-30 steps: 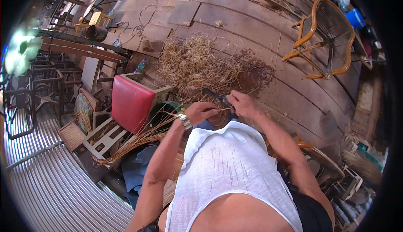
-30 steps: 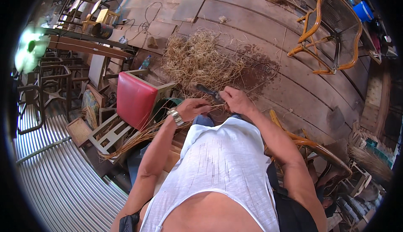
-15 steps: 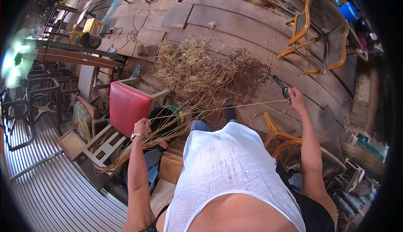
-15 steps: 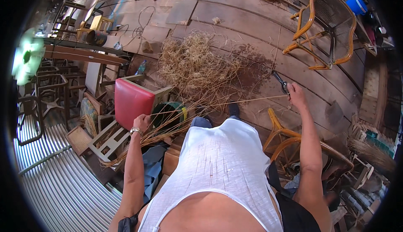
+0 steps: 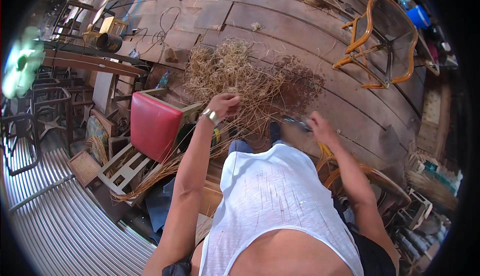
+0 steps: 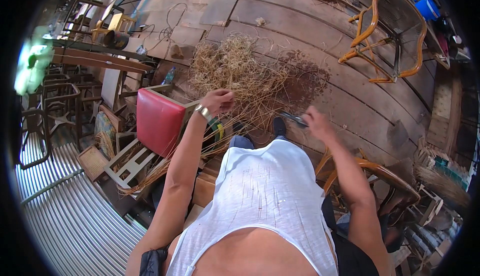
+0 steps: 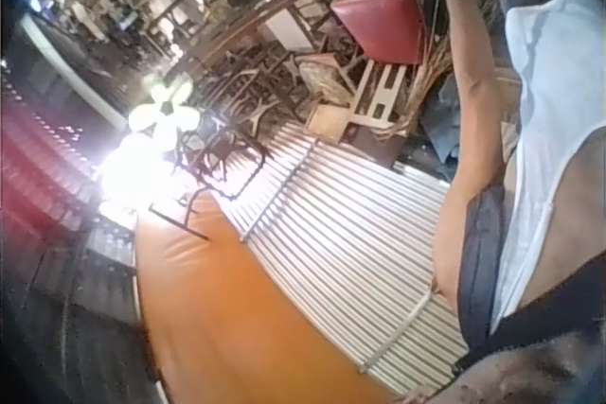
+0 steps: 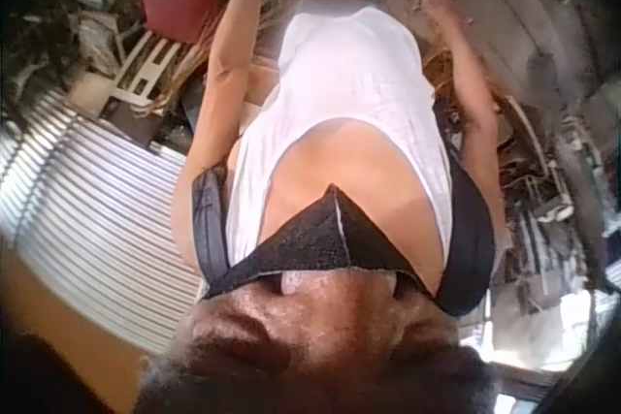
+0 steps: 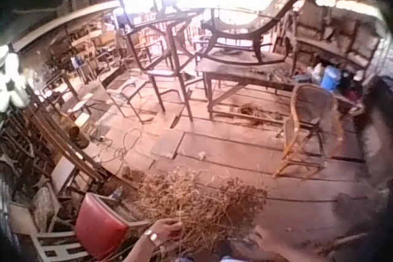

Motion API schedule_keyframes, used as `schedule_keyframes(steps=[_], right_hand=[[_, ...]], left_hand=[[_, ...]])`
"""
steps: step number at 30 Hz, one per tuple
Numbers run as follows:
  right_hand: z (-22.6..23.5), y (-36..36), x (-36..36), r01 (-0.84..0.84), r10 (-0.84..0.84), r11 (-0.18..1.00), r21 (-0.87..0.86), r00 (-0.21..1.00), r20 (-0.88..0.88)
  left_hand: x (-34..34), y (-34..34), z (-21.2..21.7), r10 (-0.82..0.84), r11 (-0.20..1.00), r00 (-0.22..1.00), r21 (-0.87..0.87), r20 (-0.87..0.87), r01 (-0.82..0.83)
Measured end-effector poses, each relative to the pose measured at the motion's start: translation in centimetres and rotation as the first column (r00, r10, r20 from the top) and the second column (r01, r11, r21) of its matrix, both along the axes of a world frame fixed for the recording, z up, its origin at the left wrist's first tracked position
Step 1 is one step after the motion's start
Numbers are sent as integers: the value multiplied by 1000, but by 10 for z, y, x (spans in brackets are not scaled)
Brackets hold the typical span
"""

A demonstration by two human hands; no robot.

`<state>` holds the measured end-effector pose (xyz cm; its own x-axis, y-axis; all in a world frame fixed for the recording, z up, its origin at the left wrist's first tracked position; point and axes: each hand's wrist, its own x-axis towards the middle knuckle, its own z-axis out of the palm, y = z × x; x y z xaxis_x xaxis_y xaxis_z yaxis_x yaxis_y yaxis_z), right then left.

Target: The person stands in a workshop and repeatedly strips thin fibers from a bundle of dried plant material using a handheld tool. They pull the fibers through the tool to separate them, then place the processed strands onto a wooden board to the left. The person continues this repetitive stripping and stacking process throughout the clip.

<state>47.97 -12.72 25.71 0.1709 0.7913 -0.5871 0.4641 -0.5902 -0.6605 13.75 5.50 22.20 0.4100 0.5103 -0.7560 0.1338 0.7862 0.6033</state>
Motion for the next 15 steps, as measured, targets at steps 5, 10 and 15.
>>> schedule_keyframes(steps=[5, 10, 15], right_hand=[[6, 32, -75, -87, 91, 996, 27, 935, -344], [-1, 44, -125, -82, 106, 994, 69, 833, -543], [-3, 28, -150, -3, 72, 993, 118, 807, -586]], left_hand=[[64, 20, 13, -167, 968, 986, 184, -32, 170], [101, 34, 26, -203, 864, 950, 414, -237, 288], [110, 45, 30, -165, 839, 950, 469, -265, 276]])
